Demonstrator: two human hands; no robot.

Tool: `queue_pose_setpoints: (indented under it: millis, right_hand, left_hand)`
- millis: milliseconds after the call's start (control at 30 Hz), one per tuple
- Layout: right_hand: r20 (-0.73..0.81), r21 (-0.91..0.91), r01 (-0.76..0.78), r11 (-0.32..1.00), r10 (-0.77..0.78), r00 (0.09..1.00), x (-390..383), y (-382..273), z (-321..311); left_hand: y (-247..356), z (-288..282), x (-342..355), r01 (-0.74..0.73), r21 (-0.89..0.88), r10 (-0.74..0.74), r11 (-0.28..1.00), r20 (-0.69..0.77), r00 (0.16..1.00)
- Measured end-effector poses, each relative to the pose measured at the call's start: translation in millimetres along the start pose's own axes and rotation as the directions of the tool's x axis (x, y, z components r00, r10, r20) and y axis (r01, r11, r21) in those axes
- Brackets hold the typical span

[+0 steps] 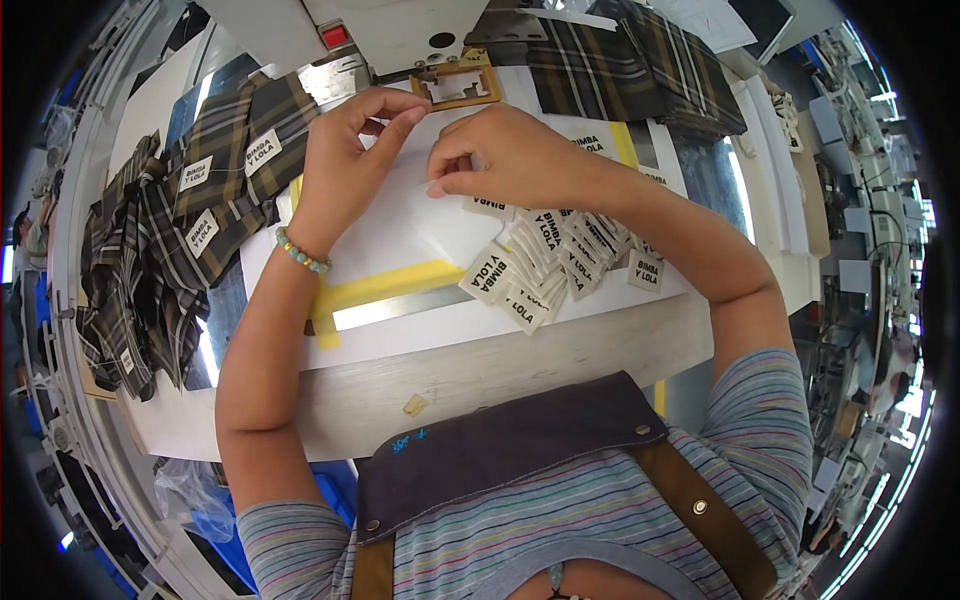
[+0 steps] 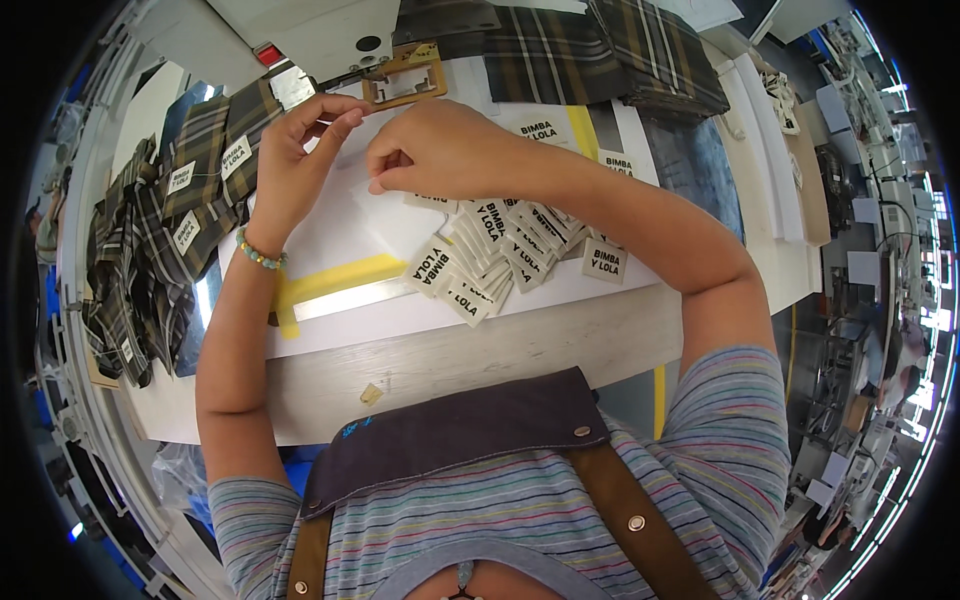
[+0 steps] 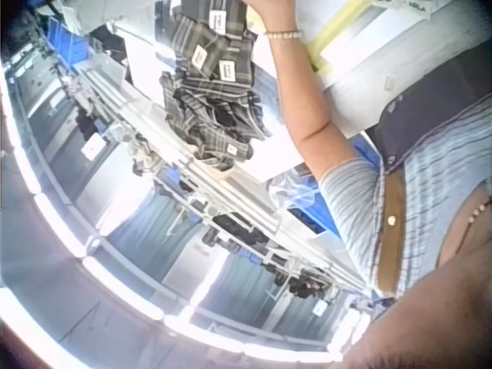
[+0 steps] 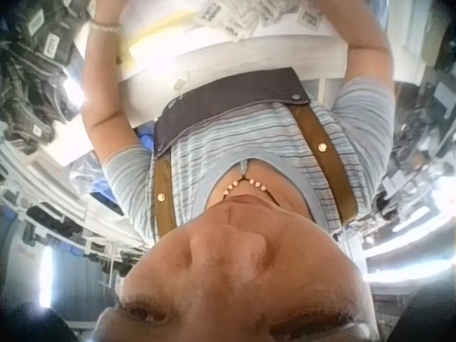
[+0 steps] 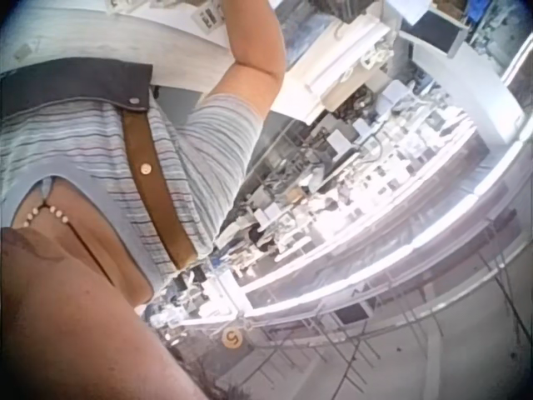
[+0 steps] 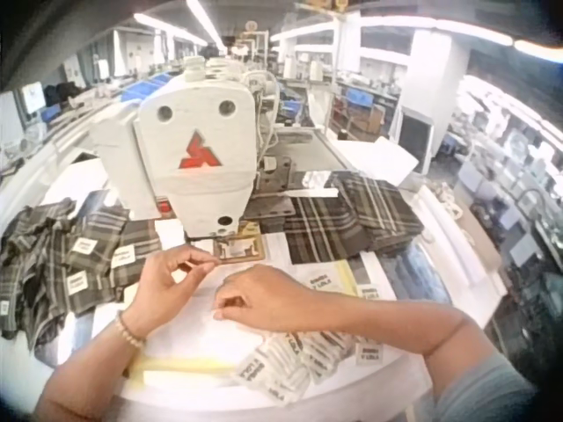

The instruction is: The person repeatedly picks up plaid fabric pieces and white rectangular labels from a workbench. They place each label onto a fabric piece and feed it into a sewing machine to attach it. After sewing, the person removes the finished item and places it into a growing stack on the left side of the table.

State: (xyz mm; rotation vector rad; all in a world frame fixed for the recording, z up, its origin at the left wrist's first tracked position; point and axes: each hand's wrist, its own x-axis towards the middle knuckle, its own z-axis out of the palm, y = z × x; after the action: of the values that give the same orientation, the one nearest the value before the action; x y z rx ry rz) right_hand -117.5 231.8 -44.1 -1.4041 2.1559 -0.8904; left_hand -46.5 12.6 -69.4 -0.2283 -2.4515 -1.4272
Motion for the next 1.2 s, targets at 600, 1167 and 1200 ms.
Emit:
queue_pose_setpoints:
  millis: [600, 1167, 1200]
  right_hand:
    - [-0.074, 0.601, -0.228, 0.766, 0.338, 0.938, -16, 4, -39]
    - [-0.177, -0.098, -0.282, 0.954, 0.262, 0.949, -26, 47, -74]
    - [-0.208, -0.076, -0.300, 0.951, 0.279, 0.937, -27, 48, -73]
  left_hand:
    - [16, 14, -7, 0.302, -0.447, -0.272, 0.842, 0.132, 0.953]
    - [28, -4, -23, -0.166, 0.130, 0.142, 0.977, 0.174, 0.974]
    - [21, -4, -29, -0.301, 0.183, 0.245, 0.936, 0.278, 0.929]
